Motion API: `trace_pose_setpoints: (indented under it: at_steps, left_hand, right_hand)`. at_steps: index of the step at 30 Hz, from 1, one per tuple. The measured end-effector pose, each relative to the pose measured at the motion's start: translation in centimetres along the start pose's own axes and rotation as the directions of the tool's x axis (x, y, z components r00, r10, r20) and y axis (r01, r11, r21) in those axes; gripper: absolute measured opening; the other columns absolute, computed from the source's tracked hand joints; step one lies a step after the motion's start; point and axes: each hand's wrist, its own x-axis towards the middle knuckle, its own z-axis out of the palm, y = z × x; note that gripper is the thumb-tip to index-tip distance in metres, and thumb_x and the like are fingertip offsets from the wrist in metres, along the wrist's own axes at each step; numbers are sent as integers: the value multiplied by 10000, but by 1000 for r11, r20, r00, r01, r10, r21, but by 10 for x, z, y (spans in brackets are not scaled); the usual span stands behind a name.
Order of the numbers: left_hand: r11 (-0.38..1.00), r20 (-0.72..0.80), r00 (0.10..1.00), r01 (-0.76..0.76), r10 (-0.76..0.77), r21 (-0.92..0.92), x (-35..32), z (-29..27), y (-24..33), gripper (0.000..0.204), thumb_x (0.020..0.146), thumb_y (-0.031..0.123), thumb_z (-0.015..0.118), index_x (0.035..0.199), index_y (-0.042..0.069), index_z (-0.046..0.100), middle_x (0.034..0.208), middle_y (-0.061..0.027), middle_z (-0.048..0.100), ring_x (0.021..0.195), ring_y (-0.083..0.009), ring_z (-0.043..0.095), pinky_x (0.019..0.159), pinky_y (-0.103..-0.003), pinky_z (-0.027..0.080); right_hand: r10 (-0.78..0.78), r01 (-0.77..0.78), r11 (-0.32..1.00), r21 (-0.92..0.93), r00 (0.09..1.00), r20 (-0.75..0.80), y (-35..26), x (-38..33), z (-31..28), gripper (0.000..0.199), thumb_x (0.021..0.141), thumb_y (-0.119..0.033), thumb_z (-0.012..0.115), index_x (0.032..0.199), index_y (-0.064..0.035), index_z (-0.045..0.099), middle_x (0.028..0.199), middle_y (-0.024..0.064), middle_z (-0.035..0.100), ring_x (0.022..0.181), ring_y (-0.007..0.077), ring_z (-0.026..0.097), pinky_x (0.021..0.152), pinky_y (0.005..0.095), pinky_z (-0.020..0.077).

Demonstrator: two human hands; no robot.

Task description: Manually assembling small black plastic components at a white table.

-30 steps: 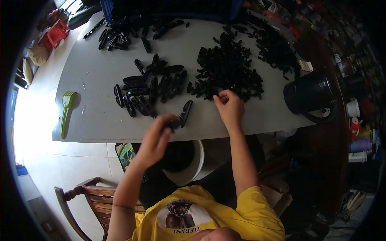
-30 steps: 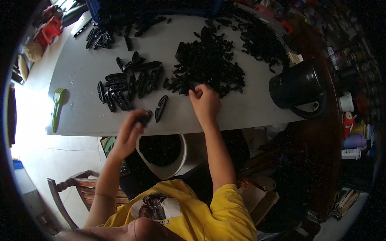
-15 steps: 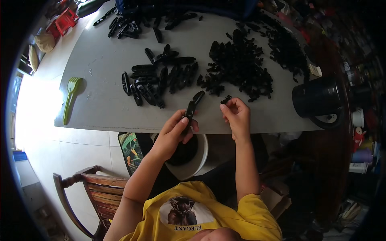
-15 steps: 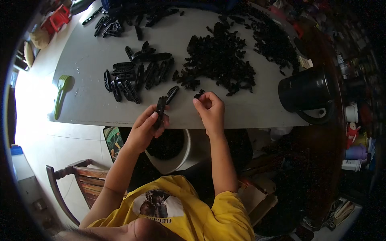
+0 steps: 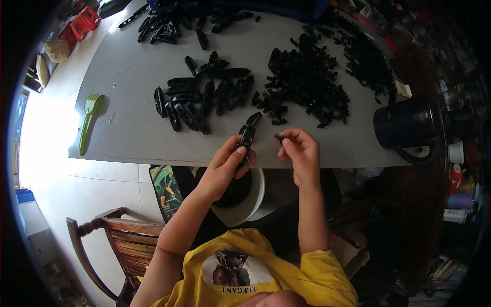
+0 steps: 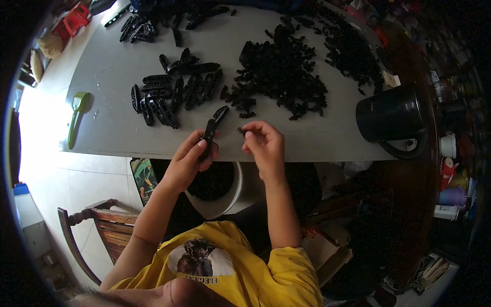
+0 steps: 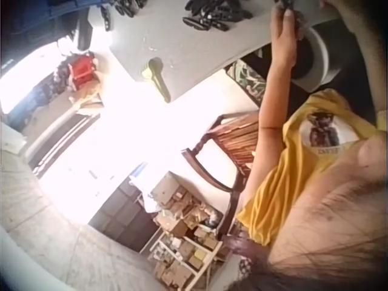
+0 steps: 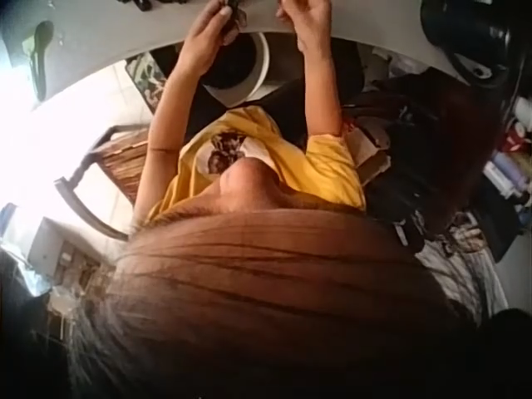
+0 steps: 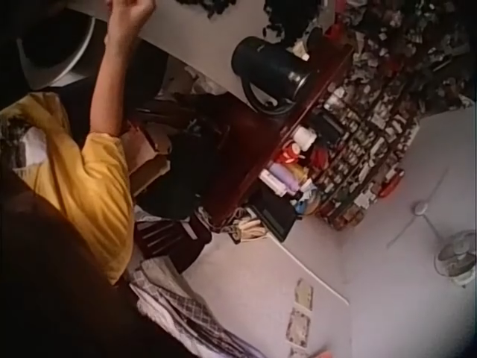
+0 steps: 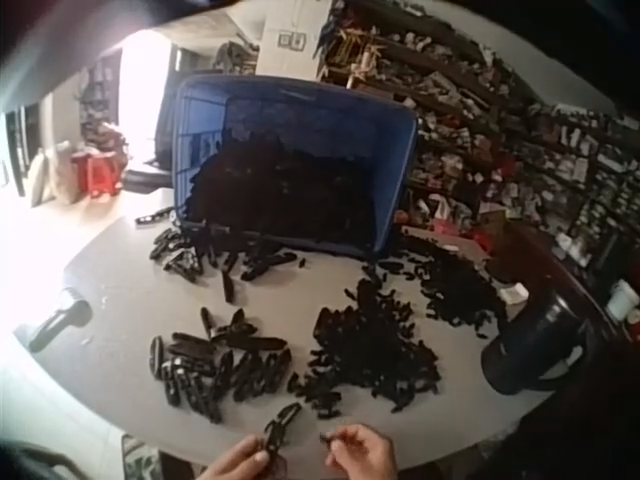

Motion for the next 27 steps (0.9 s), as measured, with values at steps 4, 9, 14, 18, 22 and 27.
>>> trace_pose_setpoints:
  at_steps: [4,9,14,18,22,27]
  left_hand:
    - [994,24,1000,11,-14,110,-7,2,4,422,937,157,412,1327,32,309,932,-57,520,697,-88,427,626,-201,351]
    - [929,152,983,-149,102,340,-11,-2,-2,648,892,84,470,1430,6,116,1319,-162,388,1192,-220,425,981,-294,335]
    - [825,280,943,-301,182,478,-18,0,-3,653,883,22,438,1444,43,105,1427,-122,242,1269,-178,305,973,-263,334]
    - [917,290,956,-163,54,364,-27,7,3,635,891,37,421,1449,58,120,1111,-93,480,936,-148,475,821,-236,395]
    - [881,346,934,-237,90,409,-32,8,1,660,851,41,464,1440,52,167,787,-86,545,745,-170,510,735,-258,412]
    - [432,336,894,-440,298,787,-15,6,18,522,816,64,545,1322,86,421,839,-142,547,805,-282,541,772,-338,438]
  right_hand:
    - [-37,62,994,-88,966,257,-16,-26,19,118,810,61,559,914,29,606,774,28,558,668,79,564,599,195,472]
    - [-224,340,866,-368,920,322,-20,-31,27,171,785,101,585,925,22,644,817,51,576,678,86,577,623,192,494]
    - [-240,363,838,-407,916,323,-20,-39,25,167,771,60,637,933,19,636,847,61,578,696,81,575,582,182,476]
    - [-95,109,990,-84,984,154,-5,-37,22,299,768,-112,721,970,7,534,793,57,593,665,82,575,542,198,442]
    - [135,-170,982,86,940,313,-13,-48,17,221,787,-99,700,905,5,545,794,30,594,634,92,572,550,190,432]
    - [-71,40,962,269,992,104,8,-29,2,196,763,-73,575,934,-38,488,911,83,544,813,150,546,754,292,441]
